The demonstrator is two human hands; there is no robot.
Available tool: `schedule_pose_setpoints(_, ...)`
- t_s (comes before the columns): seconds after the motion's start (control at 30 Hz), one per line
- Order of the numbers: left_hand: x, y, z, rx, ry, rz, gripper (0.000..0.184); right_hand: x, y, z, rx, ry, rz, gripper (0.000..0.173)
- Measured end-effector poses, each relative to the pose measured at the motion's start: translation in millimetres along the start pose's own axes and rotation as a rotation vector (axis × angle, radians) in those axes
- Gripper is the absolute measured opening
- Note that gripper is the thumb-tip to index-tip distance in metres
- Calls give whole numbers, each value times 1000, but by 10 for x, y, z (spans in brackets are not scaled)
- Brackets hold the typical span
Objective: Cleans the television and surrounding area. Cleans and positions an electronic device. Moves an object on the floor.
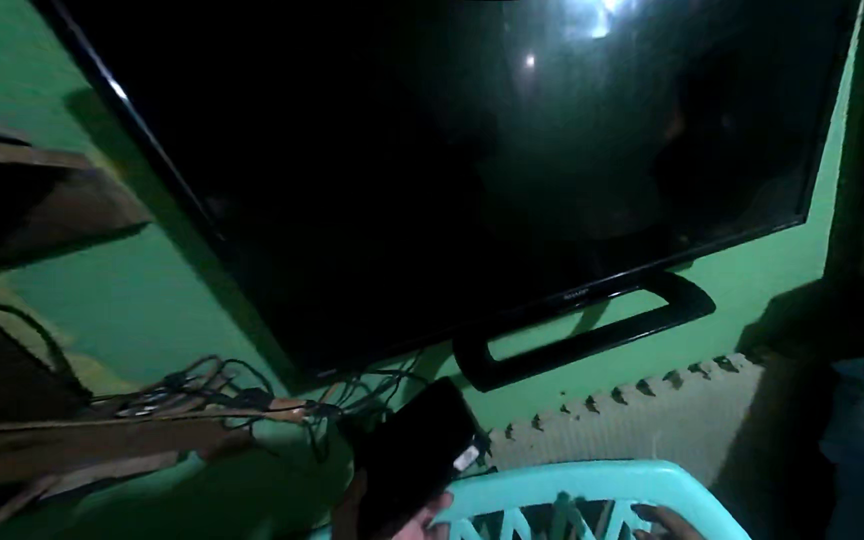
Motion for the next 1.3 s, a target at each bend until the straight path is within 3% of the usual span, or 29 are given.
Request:
schedule_pose_setpoints(0.13, -31, -229, -237, -112, -52, -58, 41, 793, -24, 736, -175, -60, 149, 46)
schedule_pose_setpoints(0.3, -15, -526, -442, -105, -72, -35, 37, 1592, 53, 1429, -410, -96, 384, 43)
schedule_pose_setpoints(0.43, -105, -659, -487, -167, -94, -29, 36, 2037, 106, 1638, -511, -34, 498, 40)
schedule_pose_setpoints(0.63, -234, -812, -445, -172, -173, -12, 31, 2676, -103, 1531, -693, 377, 738, 32)
schedule_pose_setpoints(0.77, -143, -700, -377, -153, -205, -80, 32, 2712, -447, 1320, -579, 590, 711, 49)
schedule_pose_setpoints(0.87, 39, -624, -406, -209, -88, -220, 33, 2663, -478, 1285, -598, 629, 751, 49)
schedule_pose_setpoints(0.97, 154, -594, -396, -229, -4, -254, 34, 2652, -470, 1291, -584, 629, 778, 48)
schedule_pose_setpoints(1.2, -55, -407, -183, -254, -65, -302, 32, 2656, -451, 1278, -527, 758, 798, 63)
schedule_pose_setpoints(1.3, -99, -541, -208, -247, -94, -259, 33, 2706, -441, 1228, -555, 809, 762, 53)
Point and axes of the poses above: each hand's wrist, its own y-axis away from the middle knuckle, its own z-axis out of the back of the hand, x = y × z, the point moved 7 cm from there along -y, towards the middle knuckle, and after that the axes turned 14 degrees about y, right-handed, at the moved point
